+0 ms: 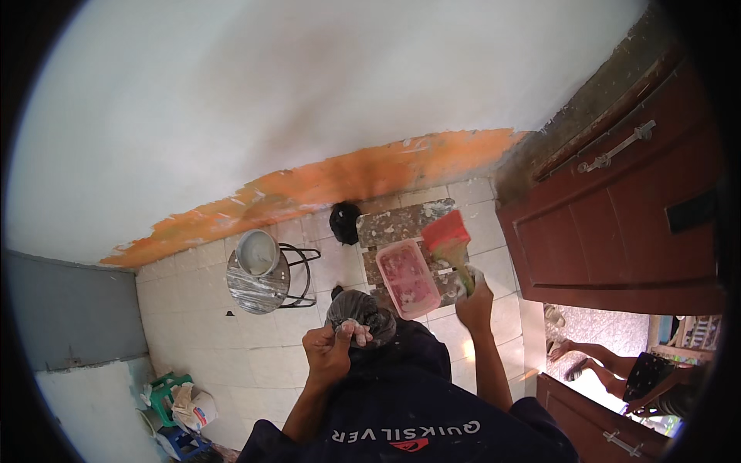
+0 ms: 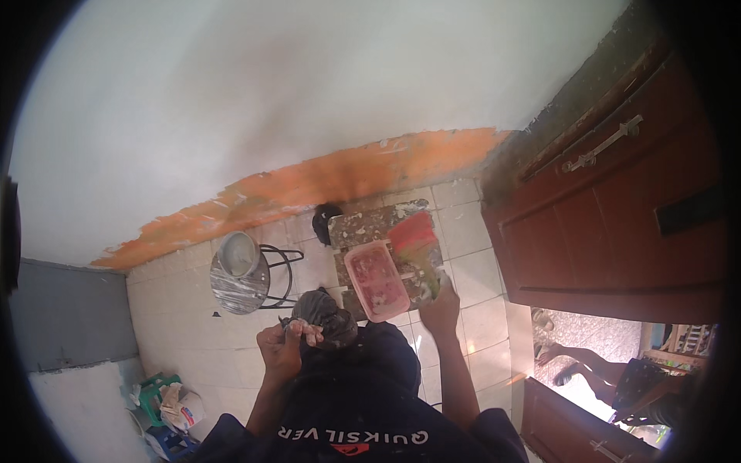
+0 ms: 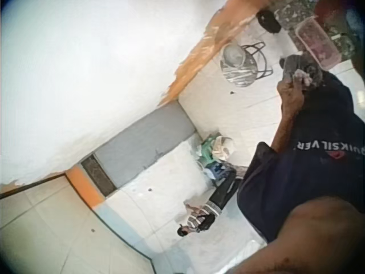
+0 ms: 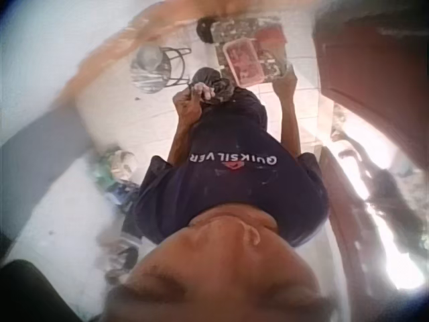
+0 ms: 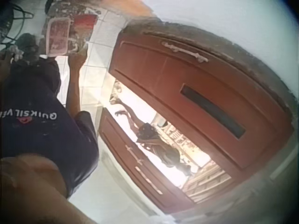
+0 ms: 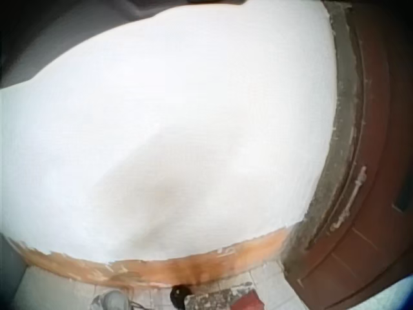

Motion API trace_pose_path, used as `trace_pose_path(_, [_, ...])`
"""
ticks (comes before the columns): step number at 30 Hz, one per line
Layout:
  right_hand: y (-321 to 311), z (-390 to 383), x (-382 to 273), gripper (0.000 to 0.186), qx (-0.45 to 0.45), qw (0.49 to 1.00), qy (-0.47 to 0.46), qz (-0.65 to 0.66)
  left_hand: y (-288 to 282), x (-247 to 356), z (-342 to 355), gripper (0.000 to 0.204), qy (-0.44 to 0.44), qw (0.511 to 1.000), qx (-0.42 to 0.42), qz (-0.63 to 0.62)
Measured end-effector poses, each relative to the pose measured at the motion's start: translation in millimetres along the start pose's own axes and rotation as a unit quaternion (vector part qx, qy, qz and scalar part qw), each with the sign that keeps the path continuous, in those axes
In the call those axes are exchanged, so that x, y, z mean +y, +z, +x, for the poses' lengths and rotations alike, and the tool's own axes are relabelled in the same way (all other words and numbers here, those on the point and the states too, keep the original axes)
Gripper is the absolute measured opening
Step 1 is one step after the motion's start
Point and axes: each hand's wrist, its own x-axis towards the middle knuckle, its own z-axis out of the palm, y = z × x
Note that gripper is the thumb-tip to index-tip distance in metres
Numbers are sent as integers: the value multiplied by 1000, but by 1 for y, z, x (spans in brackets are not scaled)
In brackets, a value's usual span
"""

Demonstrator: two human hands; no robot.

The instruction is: The person mixes white paint in a plastic container using a large paintbrush.

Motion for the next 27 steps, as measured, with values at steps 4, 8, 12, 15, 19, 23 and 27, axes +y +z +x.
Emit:
trace_pose_path(4, [38,32,77,38,2,1000,14,23,9,4,3,30,-1,999,-9,52])
trace_pose_path(8, [56,36,83,35,-47,995,83,-41,7,3,2,23,-16,998,-42,40])
trace_pose_path(12, [54,19,74,31,55,988,-49,-133,15,4,-2,23,-18,998,-44,45])
trace_pose_path(15, [48,-10,49,28,-16,990,-39,133,24,9,-3,23,-34,997,-59,27])
trace_pose_path(19, [28,-24,-11,93,-329,870,-52,363,40,24,-2,21,-49,991,-120,-17])
trace_pose_path(23, [44,-24,-36,94,-451,659,25,601,61,48,6,23,-106,983,-146,-14])
trace_pose_path(27, [31,-37,-42,89,-517,483,98,700,83,26,28,29,-191,966,-170,32])
